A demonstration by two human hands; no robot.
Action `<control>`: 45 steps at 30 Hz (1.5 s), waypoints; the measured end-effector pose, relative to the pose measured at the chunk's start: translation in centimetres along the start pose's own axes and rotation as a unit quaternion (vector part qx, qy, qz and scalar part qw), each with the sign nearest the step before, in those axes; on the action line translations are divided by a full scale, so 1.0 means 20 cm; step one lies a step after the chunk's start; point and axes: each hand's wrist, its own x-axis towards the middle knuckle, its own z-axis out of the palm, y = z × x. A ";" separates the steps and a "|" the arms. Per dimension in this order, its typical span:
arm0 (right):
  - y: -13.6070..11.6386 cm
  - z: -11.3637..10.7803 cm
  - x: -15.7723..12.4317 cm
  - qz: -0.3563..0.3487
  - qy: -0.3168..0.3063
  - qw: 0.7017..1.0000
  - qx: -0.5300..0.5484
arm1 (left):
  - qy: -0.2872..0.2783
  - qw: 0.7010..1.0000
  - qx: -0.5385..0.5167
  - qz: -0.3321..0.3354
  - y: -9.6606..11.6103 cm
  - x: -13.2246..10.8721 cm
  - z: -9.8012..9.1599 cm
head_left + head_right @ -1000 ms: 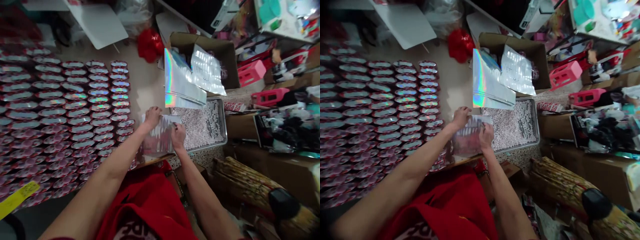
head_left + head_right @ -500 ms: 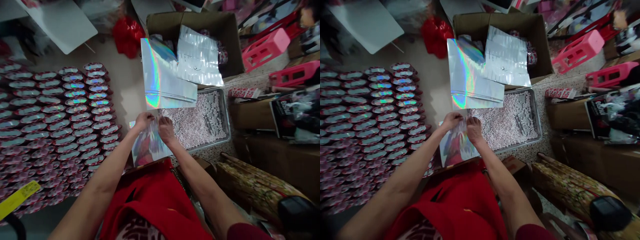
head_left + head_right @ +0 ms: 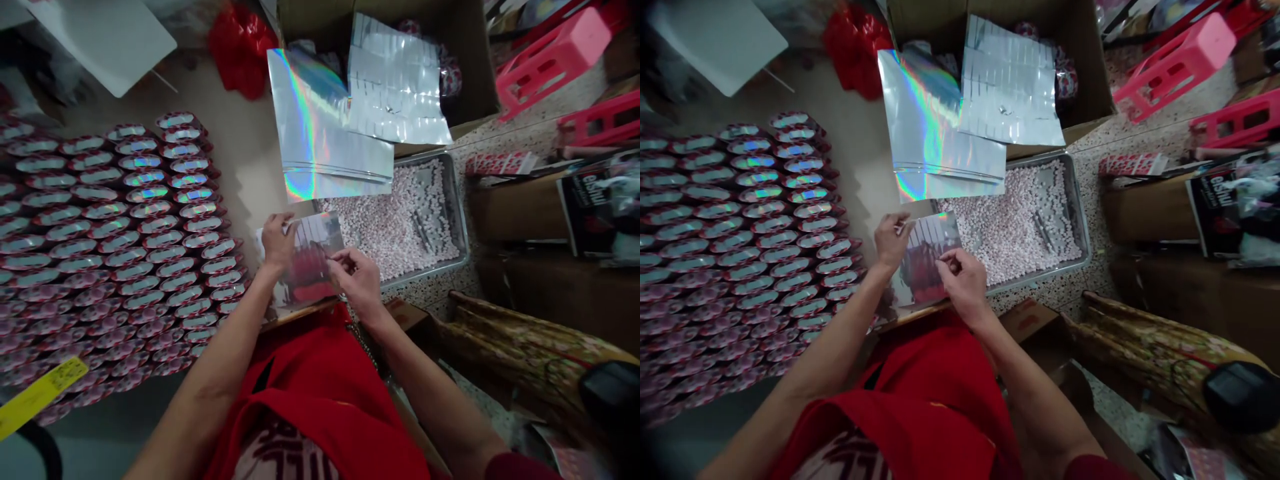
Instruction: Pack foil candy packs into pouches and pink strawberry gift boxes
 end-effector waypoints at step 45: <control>-0.31 1.86 -0.55 -0.022 -0.102 0.991 -0.085 | 0.292 0.939 -0.036 -0.177 -1.10 -0.92 -1.47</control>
